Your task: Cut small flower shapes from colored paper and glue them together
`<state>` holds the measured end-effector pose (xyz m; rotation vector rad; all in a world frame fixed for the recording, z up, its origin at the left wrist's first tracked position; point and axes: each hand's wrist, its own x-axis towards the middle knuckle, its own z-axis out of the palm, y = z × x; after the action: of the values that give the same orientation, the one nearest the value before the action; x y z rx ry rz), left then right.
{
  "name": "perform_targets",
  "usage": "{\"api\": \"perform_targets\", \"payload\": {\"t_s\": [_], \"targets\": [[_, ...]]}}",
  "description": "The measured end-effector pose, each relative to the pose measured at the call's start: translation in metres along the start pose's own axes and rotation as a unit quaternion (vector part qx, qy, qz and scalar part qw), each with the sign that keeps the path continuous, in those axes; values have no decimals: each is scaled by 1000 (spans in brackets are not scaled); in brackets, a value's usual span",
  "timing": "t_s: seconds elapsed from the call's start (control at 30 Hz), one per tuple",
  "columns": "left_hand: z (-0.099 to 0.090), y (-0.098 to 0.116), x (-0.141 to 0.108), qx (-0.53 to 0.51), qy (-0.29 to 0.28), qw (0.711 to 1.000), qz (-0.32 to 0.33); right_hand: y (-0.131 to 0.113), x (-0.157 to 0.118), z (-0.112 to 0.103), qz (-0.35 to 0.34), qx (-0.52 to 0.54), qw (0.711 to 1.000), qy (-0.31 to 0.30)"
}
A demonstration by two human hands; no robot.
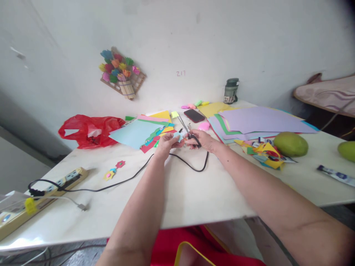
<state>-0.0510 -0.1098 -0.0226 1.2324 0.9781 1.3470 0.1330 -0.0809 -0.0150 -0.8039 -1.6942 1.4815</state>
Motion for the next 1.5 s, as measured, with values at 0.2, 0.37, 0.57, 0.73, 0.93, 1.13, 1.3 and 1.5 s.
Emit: {"api": "perform_targets", "payload": {"t_s": [0.2, 0.37, 0.57, 0.73, 0.93, 1.13, 1.3, 1.5], "targets": [[0, 1, 1, -2, 20, 1000, 6, 1, -1, -3, 11, -50, 998, -48], [-1, 0, 2, -3, 24, 999, 21, 1, -1, -4, 30, -87, 993, -72], [-2, 2, 1, -6, 20, 1000, 15, -3, -3, -3, 27, -117, 989, -87], [-1, 3, 0, -3, 0, 1000, -8, -5, -4, -2, 15, -129, 987, -95], [-1, 3, -1, -3, 8, 1000, -18, -6, -5, -2, 21, -139, 986, -93], [-1, 5, 0, -9, 6, 1000, -23, -2, -1, -5, 9, -171, 980, -98], [-1, 6, -1, -19, -4, 1000, -22, 3, 2, -7, 16, -161, 982, -100], [0, 8, -3, -9, 2, 1000, -25, 7, 4, -9, 14, -163, 981, -102]]}}
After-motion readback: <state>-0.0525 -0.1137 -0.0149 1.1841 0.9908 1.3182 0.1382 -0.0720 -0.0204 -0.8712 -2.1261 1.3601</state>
